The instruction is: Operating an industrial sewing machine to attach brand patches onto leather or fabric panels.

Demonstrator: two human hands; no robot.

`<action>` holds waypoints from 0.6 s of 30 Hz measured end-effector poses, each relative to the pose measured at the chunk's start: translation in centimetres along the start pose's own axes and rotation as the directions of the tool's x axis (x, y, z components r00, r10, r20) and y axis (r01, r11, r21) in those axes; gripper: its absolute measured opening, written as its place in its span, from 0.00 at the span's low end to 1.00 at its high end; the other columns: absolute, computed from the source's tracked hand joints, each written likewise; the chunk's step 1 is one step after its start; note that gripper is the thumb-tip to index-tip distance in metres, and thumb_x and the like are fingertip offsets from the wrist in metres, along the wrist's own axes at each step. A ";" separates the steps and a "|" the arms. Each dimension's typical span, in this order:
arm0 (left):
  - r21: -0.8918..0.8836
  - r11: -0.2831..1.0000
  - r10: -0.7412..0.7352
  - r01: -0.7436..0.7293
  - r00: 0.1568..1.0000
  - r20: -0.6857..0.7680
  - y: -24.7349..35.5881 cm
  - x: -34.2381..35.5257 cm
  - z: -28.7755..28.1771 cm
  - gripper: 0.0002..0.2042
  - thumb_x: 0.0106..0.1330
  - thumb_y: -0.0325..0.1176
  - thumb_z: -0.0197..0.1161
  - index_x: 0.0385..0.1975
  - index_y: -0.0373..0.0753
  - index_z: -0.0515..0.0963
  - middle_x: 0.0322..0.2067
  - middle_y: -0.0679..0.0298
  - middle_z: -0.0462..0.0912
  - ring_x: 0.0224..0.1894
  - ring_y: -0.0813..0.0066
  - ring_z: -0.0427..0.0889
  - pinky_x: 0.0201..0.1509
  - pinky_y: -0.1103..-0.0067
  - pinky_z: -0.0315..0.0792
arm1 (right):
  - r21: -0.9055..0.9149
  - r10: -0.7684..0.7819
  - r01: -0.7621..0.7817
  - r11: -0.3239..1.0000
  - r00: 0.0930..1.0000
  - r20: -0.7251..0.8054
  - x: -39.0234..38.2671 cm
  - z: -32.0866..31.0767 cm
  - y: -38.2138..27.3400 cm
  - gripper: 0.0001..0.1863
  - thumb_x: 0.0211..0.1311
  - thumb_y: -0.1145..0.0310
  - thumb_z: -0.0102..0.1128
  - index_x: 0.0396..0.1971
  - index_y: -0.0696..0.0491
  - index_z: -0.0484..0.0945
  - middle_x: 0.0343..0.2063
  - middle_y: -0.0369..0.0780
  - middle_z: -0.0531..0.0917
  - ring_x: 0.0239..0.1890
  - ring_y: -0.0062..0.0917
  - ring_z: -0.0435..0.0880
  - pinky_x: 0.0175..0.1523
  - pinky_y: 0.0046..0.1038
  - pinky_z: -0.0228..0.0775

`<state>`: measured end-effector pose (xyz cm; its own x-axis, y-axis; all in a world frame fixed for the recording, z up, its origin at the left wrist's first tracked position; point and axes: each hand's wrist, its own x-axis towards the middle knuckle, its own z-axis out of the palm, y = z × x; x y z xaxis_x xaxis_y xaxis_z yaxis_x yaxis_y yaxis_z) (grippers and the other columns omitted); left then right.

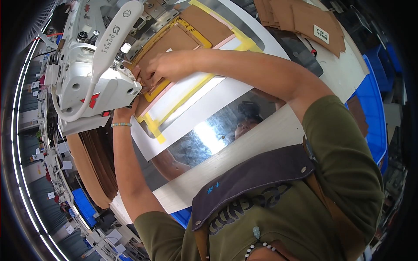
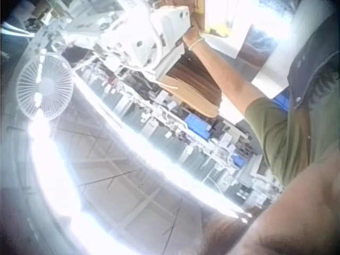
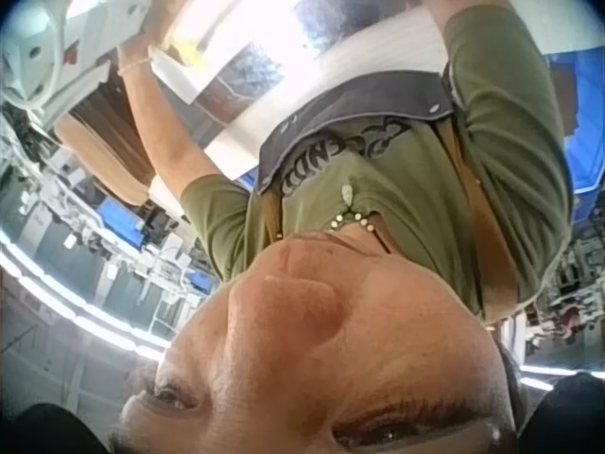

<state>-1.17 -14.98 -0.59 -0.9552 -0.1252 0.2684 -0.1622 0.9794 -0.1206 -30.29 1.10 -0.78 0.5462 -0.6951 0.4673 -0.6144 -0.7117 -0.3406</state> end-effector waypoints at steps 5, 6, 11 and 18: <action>0.048 0.999 -0.013 0.013 1.000 -0.008 0.2 0.8 0.8 0.19 0.67 0.30 0.66 0.58 0.43 0.85 0.55 0.59 0.89 0.57 0.56 0.86 0.65 0.65 0.77 | 0.032 0.039 -0.039 0.999 0.999 0.007 -0.4 0.1 0.2 0.24 0.58 0.80 0.63 0.53 0.45 0.92 0.55 0.40 0.85 0.61 0.38 0.81 0.68 0.41 0.72; 0.046 0.999 0.007 -0.004 0.998 -0.064 0.7 1.8 0.8 0.16 0.67 0.26 0.65 0.54 0.42 0.87 0.50 0.58 0.90 0.51 0.57 0.88 0.58 0.66 0.80 | 0.007 0.026 -0.026 1.000 1.000 -0.007 -0.9 0.0 0.5 0.23 0.59 0.79 0.63 0.52 0.45 0.92 0.55 0.40 0.85 0.61 0.38 0.81 0.68 0.40 0.72; -0.111 0.987 -0.124 0.119 0.991 -0.043 0.5 0.2 1.2 0.16 0.69 0.26 0.63 0.55 0.41 0.86 0.52 0.57 0.90 0.55 0.55 0.87 0.63 0.66 0.78 | -0.076 0.020 -0.019 0.997 1.000 0.007 0.0 -0.5 -0.6 0.20 0.62 0.77 0.62 0.51 0.45 0.92 0.55 0.39 0.86 0.61 0.37 0.81 0.67 0.40 0.73; -0.321 0.930 -0.210 0.180 0.976 -0.061 1.6 0.6 1.7 0.15 0.71 0.23 0.61 0.55 0.37 0.85 0.53 0.54 0.89 0.58 0.57 0.86 0.67 0.66 0.75 | -0.189 0.239 -0.229 0.955 0.971 0.030 0.6 0.0 -0.1 0.21 0.66 0.71 0.59 0.57 0.48 0.89 0.64 0.36 0.84 0.66 0.36 0.77 0.71 0.43 0.70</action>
<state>-2.45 -13.77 -2.28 -0.8827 -0.3182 0.3459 -0.2433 0.9390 0.2430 -29.92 0.72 -0.47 0.4006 -0.8479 0.3473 -0.8194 -0.5011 -0.2783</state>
